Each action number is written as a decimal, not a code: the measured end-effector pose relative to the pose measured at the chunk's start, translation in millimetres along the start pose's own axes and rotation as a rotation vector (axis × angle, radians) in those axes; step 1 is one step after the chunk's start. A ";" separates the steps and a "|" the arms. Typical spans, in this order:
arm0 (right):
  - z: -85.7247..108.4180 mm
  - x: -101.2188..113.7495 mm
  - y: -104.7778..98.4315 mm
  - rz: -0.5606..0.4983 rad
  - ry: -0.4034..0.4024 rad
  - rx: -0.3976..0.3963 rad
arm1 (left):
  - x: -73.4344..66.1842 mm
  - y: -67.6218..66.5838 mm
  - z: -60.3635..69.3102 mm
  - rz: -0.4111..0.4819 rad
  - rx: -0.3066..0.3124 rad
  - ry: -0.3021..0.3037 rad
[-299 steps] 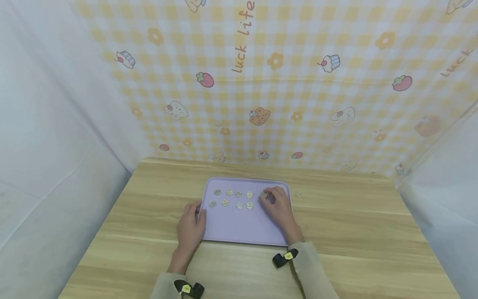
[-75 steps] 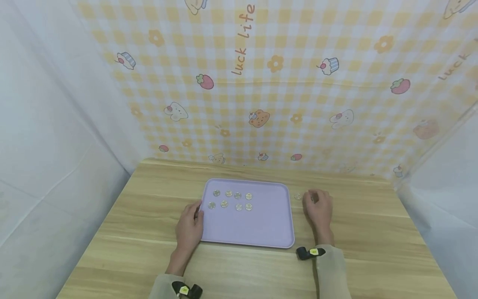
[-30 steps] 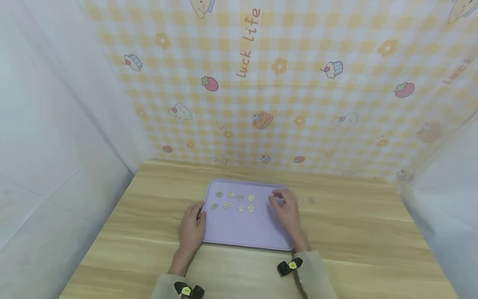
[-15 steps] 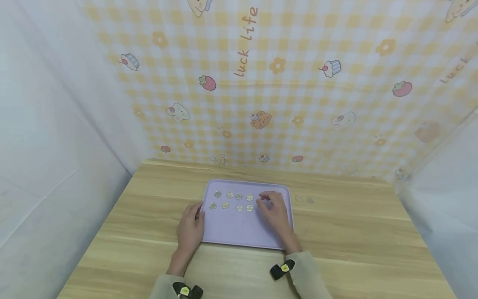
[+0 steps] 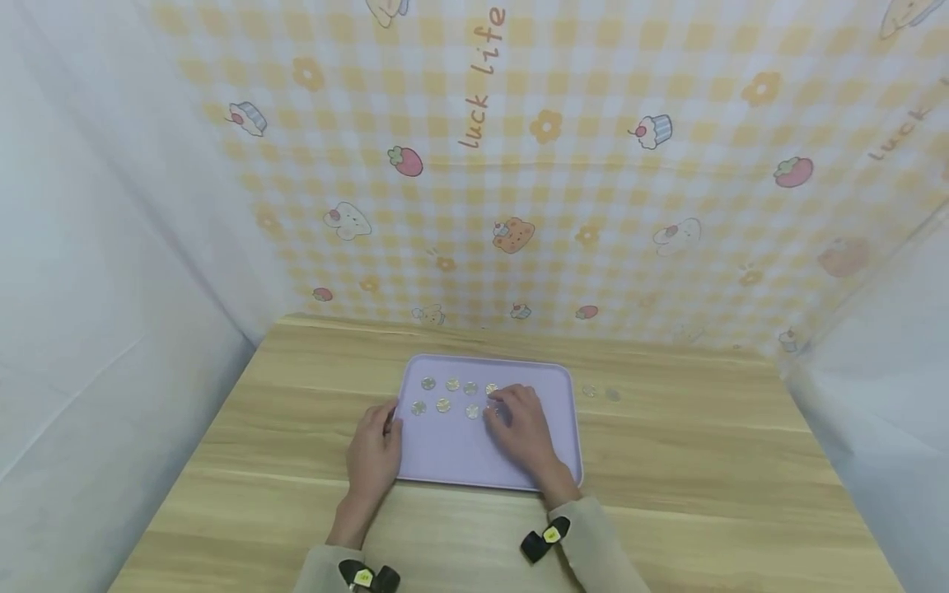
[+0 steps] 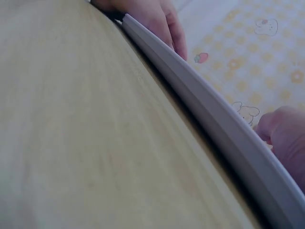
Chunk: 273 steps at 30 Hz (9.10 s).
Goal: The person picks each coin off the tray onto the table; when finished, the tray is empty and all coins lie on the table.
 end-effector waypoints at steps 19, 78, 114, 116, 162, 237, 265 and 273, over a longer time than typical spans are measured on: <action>3.4 1.9 -0.1 0.130 0.025 0.043 | 2.6 0.0 0.2 -0.003 -0.011 0.007; 0.8 3.6 2.7 0.019 0.069 0.199 | 1.7 -0.5 -1.5 0.010 0.011 0.001; 0.2 7.2 -6.1 -0.183 -0.092 0.017 | 5.1 -0.4 -0.7 0.004 -0.001 0.002; -0.8 7.9 -9.2 -0.157 -0.100 0.008 | 5.5 0.1 -0.9 0.005 0.000 0.005; 16.3 -147.2 -133.1 -0.133 0.708 -0.261 | 4.4 1.4 0.1 0.006 0.004 0.003; 20.2 -153.6 -150.2 -0.057 0.654 -0.400 | 2.3 0.1 -2.2 -0.006 0.019 -0.005; 13.7 -144.2 -151.4 -0.078 0.613 -0.476 | 3.2 -3.9 0.1 -0.006 -0.051 0.020; 13.1 -133.4 -138.1 -0.091 0.644 -0.433 | 5.8 -2.5 1.3 -0.022 -0.036 0.012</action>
Point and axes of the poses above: each hand's wrist, its own z-axis away from the middle knuckle, its own y-axis out of the palm, x = y × z, the point moved 4 cm from there along -z, towards the middle knuckle, and after that the axes turned 5 degrees about y, right-handed, at the moved point
